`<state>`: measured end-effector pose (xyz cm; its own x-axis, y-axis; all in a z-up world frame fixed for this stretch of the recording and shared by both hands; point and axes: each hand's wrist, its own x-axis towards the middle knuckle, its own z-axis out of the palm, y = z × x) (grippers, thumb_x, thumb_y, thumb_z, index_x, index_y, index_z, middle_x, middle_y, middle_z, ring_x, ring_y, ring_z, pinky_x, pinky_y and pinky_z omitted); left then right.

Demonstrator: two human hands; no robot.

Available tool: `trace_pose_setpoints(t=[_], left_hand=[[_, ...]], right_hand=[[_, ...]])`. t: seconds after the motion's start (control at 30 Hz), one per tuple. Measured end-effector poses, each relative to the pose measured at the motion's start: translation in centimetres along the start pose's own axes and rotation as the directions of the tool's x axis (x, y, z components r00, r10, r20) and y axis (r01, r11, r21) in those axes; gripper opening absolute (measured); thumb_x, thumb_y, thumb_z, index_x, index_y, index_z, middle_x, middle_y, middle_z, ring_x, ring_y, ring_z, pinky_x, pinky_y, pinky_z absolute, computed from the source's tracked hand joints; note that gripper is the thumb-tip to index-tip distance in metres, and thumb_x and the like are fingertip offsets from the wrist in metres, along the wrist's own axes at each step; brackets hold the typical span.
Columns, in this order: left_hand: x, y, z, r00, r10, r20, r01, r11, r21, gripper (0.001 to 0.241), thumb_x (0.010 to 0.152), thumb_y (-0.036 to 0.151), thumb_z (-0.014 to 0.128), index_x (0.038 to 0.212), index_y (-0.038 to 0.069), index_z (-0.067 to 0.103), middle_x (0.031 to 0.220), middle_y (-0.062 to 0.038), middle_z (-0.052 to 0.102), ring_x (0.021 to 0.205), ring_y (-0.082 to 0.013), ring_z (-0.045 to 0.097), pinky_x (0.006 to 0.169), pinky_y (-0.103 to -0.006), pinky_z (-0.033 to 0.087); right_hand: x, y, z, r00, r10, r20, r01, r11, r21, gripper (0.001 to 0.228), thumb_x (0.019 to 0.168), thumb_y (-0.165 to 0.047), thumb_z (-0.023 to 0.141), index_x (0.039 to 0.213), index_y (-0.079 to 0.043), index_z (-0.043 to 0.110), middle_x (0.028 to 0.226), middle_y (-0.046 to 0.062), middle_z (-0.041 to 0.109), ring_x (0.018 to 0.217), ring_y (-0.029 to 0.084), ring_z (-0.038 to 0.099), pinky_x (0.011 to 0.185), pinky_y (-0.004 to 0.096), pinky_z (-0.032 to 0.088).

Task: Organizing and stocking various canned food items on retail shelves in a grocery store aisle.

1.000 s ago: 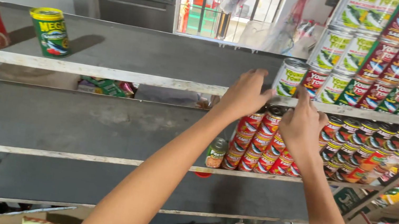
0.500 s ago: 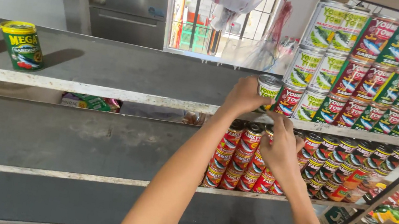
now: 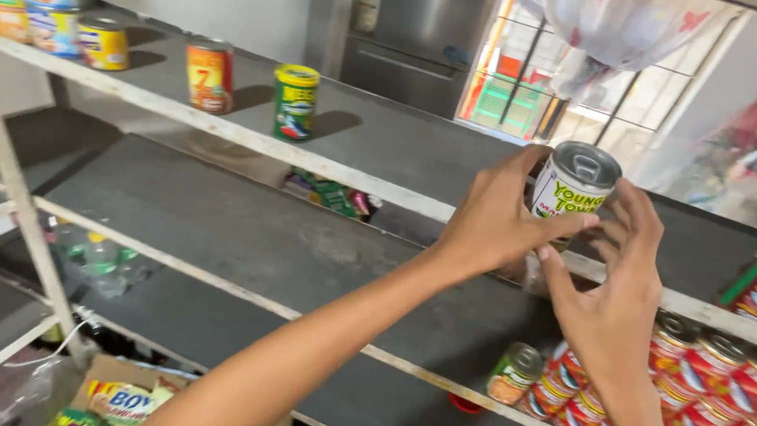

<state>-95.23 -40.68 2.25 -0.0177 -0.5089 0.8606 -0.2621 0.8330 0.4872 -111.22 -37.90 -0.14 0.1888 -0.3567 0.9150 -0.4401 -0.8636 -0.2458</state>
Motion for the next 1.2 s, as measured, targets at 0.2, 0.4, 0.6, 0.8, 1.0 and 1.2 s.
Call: trace_pose_setpoints(t=[0.2, 0.4, 0.6, 0.8, 1.0, 1.2], left_hand=[[-3.6, 2.8, -14.0, 0.995, -0.059, -0.077, 0.066, 0.994, 0.089, 0.062, 0.079, 0.038, 0.083, 0.123, -0.003, 0.065, 0.103, -0.014, 0.078, 0.091, -0.0219, 0.079, 0.078, -0.0334, 0.063], [-8.8, 5.7, -28.0, 0.972, -0.143, -0.186, 0.199, 0.924, 0.328, 0.065, 0.079, 0.042, 0.08, 0.122, -0.003, 0.065, 0.096, -0.016, 0.078, 0.086, -0.0231, 0.08, 0.076, -0.0339, 0.062], [-13.6, 8.5, -42.0, 0.931, -0.105, -0.35, 0.302, 0.761, 0.574, 0.074, 0.079, 0.044, 0.083, 0.127, -0.008, 0.06, 0.101, -0.018, 0.076, 0.089, -0.0244, 0.078, 0.078, -0.0356, 0.061], [-17.7, 13.3, -54.8, 0.859, -0.12, -0.497, 0.428, 0.701, 0.571, 0.069, 0.079, 0.04, 0.082, 0.125, -0.007, 0.06, 0.099, -0.017, 0.078, 0.089, -0.023, 0.08, 0.075, -0.035, 0.064], [-21.3, 16.4, -68.4, 0.827, 0.038, -0.561, 0.479, 0.475, 0.738, 0.062, 0.08, 0.04, 0.083, 0.117, -0.006, 0.065, 0.097, -0.018, 0.078, 0.088, -0.0239, 0.079, 0.074, -0.0369, 0.061], [-22.9, 15.7, -83.6, 0.757, 0.061, -0.65, 0.61, 0.291, 0.737, 0.052, 0.079, 0.04, 0.083, 0.103, -0.004, 0.068, 0.091, -0.019, 0.078, 0.083, -0.0267, 0.08, 0.073, -0.0388, 0.061]], right_hand=[[1.9, -7.5, 9.9, 0.993, -0.061, 0.1, 0.034, 0.966, 0.257, 0.087, 0.086, 0.007, 0.074, 0.159, -0.003, 0.027, 0.143, 0.023, 0.056, 0.126, 0.027, 0.063, 0.103, 0.039, 0.054], [1.9, -16.1, 22.0, 0.973, -0.083, 0.214, -0.035, 0.867, 0.498, 0.1, 0.083, 0.009, 0.072, 0.163, -0.007, 0.014, 0.126, 0.02, 0.064, 0.118, 0.024, 0.066, 0.104, 0.039, 0.055], [3.1, -27.0, 33.3, 0.94, -0.238, 0.243, -0.008, 0.698, 0.716, 0.099, 0.086, 0.008, 0.073, 0.163, -0.009, 0.013, 0.132, 0.02, 0.065, 0.123, 0.025, 0.066, 0.108, 0.04, 0.052], [4.8, -38.7, 42.0, 0.89, -0.332, 0.311, -0.04, 0.624, 0.78, 0.095, 0.083, 0.004, 0.075, 0.16, -0.01, 0.021, 0.125, 0.018, 0.064, 0.113, 0.024, 0.068, 0.098, 0.037, 0.056], [4.8, -50.4, 51.9, 0.87, -0.458, 0.183, 0.006, 0.381, 0.924, 0.093, 0.085, 0.005, 0.072, 0.159, -0.003, 0.017, 0.145, 0.024, 0.05, 0.123, 0.027, 0.065, 0.099, 0.039, 0.057], [4.0, -58.8, 61.2, 0.838, -0.539, 0.088, 0.13, 0.353, 0.926, 0.061, 0.099, -0.008, 0.063, 0.15, 0.0, 0.032, 0.148, 0.026, 0.048, 0.133, 0.04, 0.054, 0.112, 0.047, 0.042]])
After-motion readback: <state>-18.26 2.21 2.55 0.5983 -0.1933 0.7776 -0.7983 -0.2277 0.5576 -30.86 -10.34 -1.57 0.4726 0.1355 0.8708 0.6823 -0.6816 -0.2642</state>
